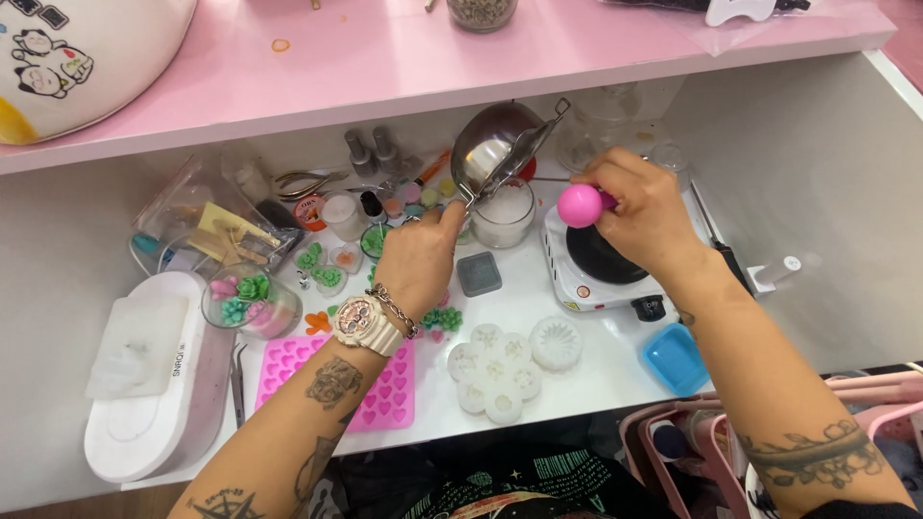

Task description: Melting wax and preparing decorative wax elements for candle assembly.

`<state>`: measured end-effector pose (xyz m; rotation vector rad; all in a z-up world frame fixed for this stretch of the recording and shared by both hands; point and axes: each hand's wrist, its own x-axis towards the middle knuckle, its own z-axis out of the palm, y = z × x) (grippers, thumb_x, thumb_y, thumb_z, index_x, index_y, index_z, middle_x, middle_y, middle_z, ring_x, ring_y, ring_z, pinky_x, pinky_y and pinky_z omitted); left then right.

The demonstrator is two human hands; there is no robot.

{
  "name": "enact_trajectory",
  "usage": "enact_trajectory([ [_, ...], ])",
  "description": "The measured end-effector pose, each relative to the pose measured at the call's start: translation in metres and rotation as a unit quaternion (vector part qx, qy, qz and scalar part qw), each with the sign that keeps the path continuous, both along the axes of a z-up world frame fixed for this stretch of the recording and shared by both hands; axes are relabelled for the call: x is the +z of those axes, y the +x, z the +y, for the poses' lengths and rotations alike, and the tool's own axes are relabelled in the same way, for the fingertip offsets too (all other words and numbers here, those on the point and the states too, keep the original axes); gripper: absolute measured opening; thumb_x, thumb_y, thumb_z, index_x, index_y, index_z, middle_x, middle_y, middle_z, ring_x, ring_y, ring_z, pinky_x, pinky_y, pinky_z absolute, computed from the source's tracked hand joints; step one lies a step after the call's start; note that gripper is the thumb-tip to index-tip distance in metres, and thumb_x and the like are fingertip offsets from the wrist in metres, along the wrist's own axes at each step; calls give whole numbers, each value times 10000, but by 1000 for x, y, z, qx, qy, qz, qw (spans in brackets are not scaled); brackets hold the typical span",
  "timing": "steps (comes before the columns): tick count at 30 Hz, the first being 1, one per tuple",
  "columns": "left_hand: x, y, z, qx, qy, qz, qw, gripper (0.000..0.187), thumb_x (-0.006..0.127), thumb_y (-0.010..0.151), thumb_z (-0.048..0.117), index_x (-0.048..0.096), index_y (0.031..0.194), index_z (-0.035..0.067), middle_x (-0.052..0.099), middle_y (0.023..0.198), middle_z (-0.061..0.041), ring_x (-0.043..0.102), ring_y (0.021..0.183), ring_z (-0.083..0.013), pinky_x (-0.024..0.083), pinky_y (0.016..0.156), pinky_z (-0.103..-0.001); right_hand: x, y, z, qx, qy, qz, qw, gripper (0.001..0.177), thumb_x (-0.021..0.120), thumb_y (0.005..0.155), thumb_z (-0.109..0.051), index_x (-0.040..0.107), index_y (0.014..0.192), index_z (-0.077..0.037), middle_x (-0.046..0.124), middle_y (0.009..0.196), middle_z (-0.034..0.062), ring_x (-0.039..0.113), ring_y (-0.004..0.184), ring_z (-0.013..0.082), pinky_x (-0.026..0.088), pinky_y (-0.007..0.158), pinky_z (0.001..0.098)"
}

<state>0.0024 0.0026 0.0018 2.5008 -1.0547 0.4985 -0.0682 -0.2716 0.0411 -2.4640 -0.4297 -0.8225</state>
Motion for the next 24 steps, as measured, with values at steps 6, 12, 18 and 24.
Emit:
enact_trajectory([
  [6,1,-3,-3,0,18,4,1000,265,600,843,-9,573,1100,48,669,822,-183,704,708,-359,560,577,-449,-4,13,10,-25,-28,-21,999,266,709,771,104,734,987,-50,710,1017,84,708,853,313,568,697,378],
  [12,-5,1,0,-3,16,-2,1000,272,589,840,-32,571,1101,45,670,818,-174,706,721,-353,562,598,-447,-3,-2,-8,-28,-30,3,999,294,686,743,115,736,976,-57,716,1010,72,713,844,289,579,688,364],
  [18,0,-3,-4,4,38,-5,999,356,607,780,-38,575,1122,55,672,829,-182,706,721,-362,564,591,-452,0,10,6,-43,-44,-52,997,245,746,771,79,749,977,-55,715,1007,79,703,844,306,563,691,377],
  [24,4,-2,-1,-3,37,-3,999,367,600,785,-55,571,1137,47,676,836,-189,707,709,-357,564,573,-444,0,-4,-7,-38,-52,-45,997,292,690,745,97,744,983,-63,715,1013,68,711,848,299,578,708,368],
])
